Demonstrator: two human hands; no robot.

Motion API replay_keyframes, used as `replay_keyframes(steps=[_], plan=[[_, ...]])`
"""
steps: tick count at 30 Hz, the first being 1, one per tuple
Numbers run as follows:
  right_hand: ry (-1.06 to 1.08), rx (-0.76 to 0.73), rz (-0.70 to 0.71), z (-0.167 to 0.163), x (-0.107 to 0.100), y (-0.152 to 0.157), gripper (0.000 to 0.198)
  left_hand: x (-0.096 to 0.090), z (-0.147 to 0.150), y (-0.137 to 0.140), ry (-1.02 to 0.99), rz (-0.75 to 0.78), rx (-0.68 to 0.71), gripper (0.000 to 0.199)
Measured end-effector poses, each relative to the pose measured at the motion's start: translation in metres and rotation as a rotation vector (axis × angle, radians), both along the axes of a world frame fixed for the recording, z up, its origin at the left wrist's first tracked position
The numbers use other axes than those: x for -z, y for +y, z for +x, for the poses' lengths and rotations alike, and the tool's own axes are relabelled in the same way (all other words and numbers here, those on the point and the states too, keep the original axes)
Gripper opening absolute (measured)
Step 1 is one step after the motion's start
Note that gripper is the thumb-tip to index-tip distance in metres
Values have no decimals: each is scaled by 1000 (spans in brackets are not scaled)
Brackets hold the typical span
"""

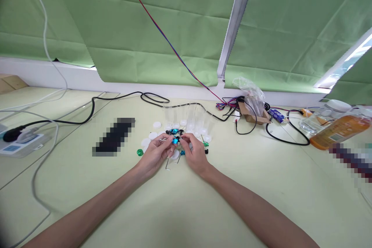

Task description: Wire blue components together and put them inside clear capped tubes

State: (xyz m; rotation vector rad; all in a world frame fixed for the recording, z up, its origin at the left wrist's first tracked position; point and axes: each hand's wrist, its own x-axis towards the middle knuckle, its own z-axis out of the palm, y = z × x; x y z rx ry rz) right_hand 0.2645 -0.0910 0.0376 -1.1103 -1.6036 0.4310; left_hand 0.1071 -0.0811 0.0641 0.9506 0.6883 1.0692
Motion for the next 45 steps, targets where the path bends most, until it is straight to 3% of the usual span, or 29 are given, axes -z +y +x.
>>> replay_keyframes(steps=[9,23,30,45], plan=[[-41,-34,92,-2,-8,-6,14,1,0,0,-30,-12,-15,22],[-12,-10,16,-1,-4,-2,13,-2,1,-1,-17,-25,-14,23],[-27,-62,109,-1,-7,-5,15,0,0,1,-45,-37,-17,23],[-13,-16,27,-1,-3,-2,12,1,0,-1,-33,-25,-12,21]])
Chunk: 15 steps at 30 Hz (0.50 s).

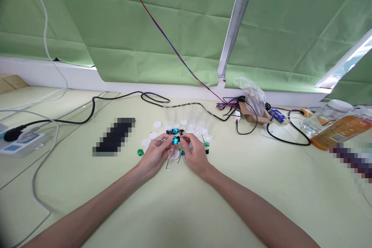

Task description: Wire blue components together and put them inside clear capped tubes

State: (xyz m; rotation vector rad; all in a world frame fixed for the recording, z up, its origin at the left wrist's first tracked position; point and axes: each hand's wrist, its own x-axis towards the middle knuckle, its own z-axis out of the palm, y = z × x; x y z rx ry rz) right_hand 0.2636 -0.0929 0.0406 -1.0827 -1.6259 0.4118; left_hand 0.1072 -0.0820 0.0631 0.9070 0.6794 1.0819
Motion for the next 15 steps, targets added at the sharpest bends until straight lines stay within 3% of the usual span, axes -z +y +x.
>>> replay_keyframes(steps=[7,15], plan=[[-36,-59,85,0,-6,-3,14,0,0,1,-11,-3,7,20],[-11,-46,45,0,-1,-1,14,1,0,2,-12,-2,10,21]])
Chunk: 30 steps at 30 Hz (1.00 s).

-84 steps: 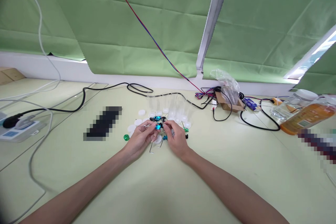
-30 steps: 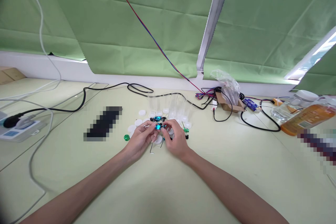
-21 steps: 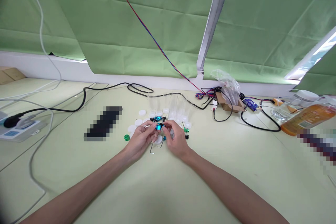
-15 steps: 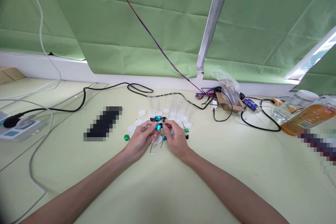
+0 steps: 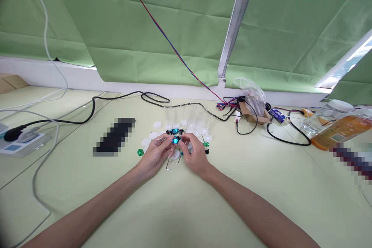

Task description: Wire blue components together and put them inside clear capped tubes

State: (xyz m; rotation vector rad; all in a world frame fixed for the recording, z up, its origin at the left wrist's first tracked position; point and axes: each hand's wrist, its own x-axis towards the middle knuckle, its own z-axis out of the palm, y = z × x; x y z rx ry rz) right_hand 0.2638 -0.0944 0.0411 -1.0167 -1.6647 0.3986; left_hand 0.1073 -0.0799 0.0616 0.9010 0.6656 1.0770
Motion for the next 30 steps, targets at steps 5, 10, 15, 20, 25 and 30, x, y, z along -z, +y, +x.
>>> replay_keyframes(steps=[5,10,15,20,25,30], plan=[[6,-4,31,-1,-4,-1,14,0,0,0,-14,-8,-3,22],[4,-27,62,0,-5,-1,16,-2,0,1,-26,-32,-13,24],[4,-16,35,0,-2,0,15,-2,1,0,-27,-41,-22,25],[0,23,-14,0,-1,1,12,-1,1,1,-16,-41,-16,25],[-12,3,33,-1,-5,-1,13,-1,1,1,-26,-40,-19,26],[-19,2,49,-1,-5,-1,15,-3,1,-1,-16,-42,-23,26]])
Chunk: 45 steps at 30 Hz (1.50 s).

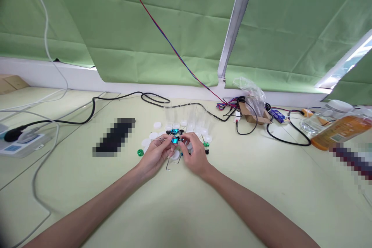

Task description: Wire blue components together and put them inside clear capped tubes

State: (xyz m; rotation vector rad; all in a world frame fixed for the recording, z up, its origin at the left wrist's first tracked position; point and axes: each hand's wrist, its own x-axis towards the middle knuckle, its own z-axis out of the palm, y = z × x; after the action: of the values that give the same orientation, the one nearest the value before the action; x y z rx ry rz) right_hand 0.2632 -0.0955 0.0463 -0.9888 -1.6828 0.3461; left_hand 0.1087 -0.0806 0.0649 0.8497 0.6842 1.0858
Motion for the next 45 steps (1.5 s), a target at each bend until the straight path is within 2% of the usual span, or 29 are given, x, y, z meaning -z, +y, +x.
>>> replay_keyframes(steps=[14,23,36,45], plan=[[11,58,-66,0,4,2,12,1,0,1,-19,-3,7,25],[3,18,-11,0,1,0,14,1,0,1,-21,-1,-3,26],[24,62,-81,0,7,3,13,-2,0,-1,4,4,5,24],[11,15,-24,1,4,1,14,0,0,0,-1,9,3,24]])
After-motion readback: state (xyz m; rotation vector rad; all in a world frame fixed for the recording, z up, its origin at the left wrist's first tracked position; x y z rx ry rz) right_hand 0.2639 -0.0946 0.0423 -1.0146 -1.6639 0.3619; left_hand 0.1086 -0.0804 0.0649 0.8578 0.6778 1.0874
